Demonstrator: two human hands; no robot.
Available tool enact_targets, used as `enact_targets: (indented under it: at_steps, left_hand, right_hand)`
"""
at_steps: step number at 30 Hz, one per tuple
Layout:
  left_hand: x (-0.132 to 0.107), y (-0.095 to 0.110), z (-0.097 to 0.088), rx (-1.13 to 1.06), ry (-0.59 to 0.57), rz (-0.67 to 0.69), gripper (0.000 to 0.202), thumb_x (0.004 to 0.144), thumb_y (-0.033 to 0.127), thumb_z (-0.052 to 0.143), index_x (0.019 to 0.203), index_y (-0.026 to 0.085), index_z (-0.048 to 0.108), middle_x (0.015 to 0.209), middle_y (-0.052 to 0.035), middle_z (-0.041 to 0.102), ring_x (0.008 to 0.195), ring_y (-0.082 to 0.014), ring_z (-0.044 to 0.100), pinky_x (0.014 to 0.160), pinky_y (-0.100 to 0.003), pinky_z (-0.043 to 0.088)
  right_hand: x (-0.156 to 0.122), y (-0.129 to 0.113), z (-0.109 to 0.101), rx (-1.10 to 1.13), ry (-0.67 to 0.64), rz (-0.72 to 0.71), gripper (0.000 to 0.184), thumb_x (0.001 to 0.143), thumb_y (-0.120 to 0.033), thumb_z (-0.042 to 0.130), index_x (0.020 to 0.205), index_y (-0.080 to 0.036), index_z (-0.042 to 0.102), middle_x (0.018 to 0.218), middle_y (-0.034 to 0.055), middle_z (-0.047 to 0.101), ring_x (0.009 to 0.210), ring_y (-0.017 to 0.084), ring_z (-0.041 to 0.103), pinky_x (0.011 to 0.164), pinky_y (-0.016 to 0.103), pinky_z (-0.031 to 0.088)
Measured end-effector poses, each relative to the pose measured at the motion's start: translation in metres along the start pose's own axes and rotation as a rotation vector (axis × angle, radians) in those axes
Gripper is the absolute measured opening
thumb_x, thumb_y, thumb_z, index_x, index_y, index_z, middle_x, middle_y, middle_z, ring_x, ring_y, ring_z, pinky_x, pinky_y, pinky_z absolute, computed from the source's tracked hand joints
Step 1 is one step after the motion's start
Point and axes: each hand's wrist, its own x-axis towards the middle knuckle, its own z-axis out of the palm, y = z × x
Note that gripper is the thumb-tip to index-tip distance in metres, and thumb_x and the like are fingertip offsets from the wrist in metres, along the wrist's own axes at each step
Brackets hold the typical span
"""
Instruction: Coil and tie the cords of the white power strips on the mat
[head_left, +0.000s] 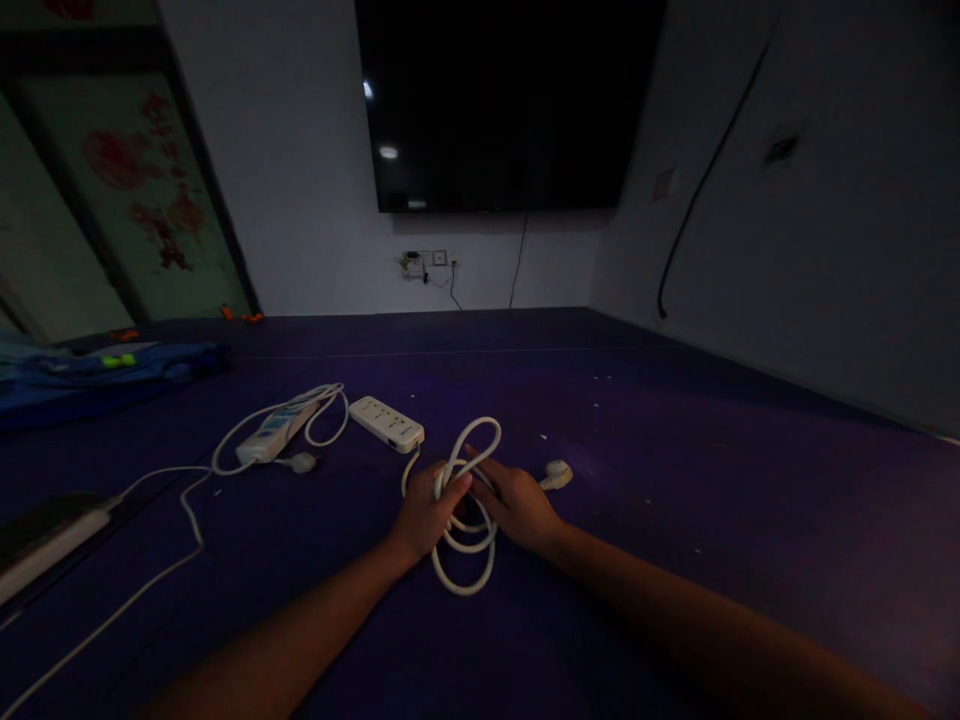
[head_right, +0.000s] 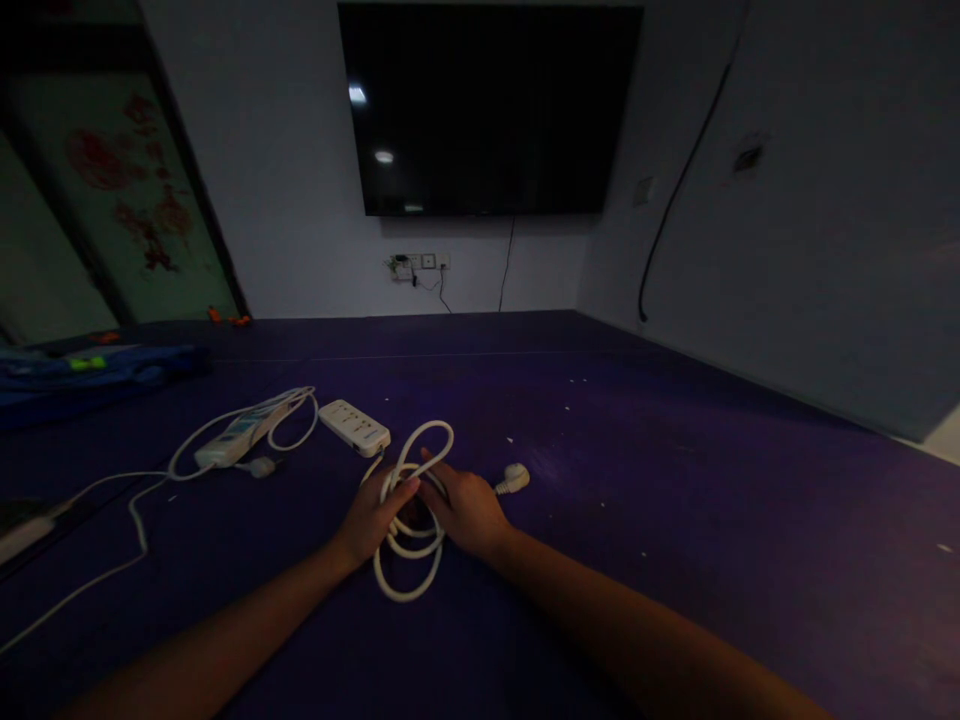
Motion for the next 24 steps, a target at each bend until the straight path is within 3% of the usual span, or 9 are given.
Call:
enact_targets:
  at_steps: [9, 17, 24]
  left_hand:
    - [-0.0033, 0.0026, 0.0019, -0.058, 0.042, 0.008, 0.026, 0.075, 0.038, 0.055, 0.086, 0.016, 0.055, 0.07, -0.0004, 0.057, 0.068, -0.0159, 0.054, 0.065, -0.027, 0.043]
    - [-0.0053, 0.0014, 0.002, -0.057, 0.074, 0.033, 0.044, 0.076, 0.035, 0.056, 0.115, 0.018, 0.045, 0.085, -0.0031, 0.058, 0.075, -0.0165, 0.056, 0.072, -0.029, 0.045]
    - [-0.0068, 0.0079, 0.0028, -0.023, 0.026, 0.031, 0.032, 0.08, 0.037, 0.05, 0.105, 0.016, 0.05, 0.065, 0.0011, 0.054, 0.059, -0.0129, 0.051, 0.059, -0.025, 0.042]
  right_hand:
    - [0.0004, 0.0024, 0.0021, 0.015, 0.003, -0.006, 0.044, 0.086, -0.028, 0.041, 0.129, -0.02, 0.04, 0.079, 0.0032, 0.066, 0.064, 0.015, 0.06, 0.058, 0.023, 0.041]
    - [0.0015, 0.001, 0.0005, 0.07, -0.001, -0.025, 0.037, 0.084, -0.025, 0.042, 0.12, -0.022, 0.048, 0.084, 0.0029, 0.066, 0.069, 0.015, 0.061, 0.061, 0.023, 0.043]
    - [0.0015, 0.0028, 0.0011, 0.062, -0.014, -0.034, 0.031, 0.084, -0.024, 0.042, 0.112, -0.021, 0.054, 0.082, 0.0025, 0.066, 0.07, 0.016, 0.061, 0.062, 0.024, 0.042]
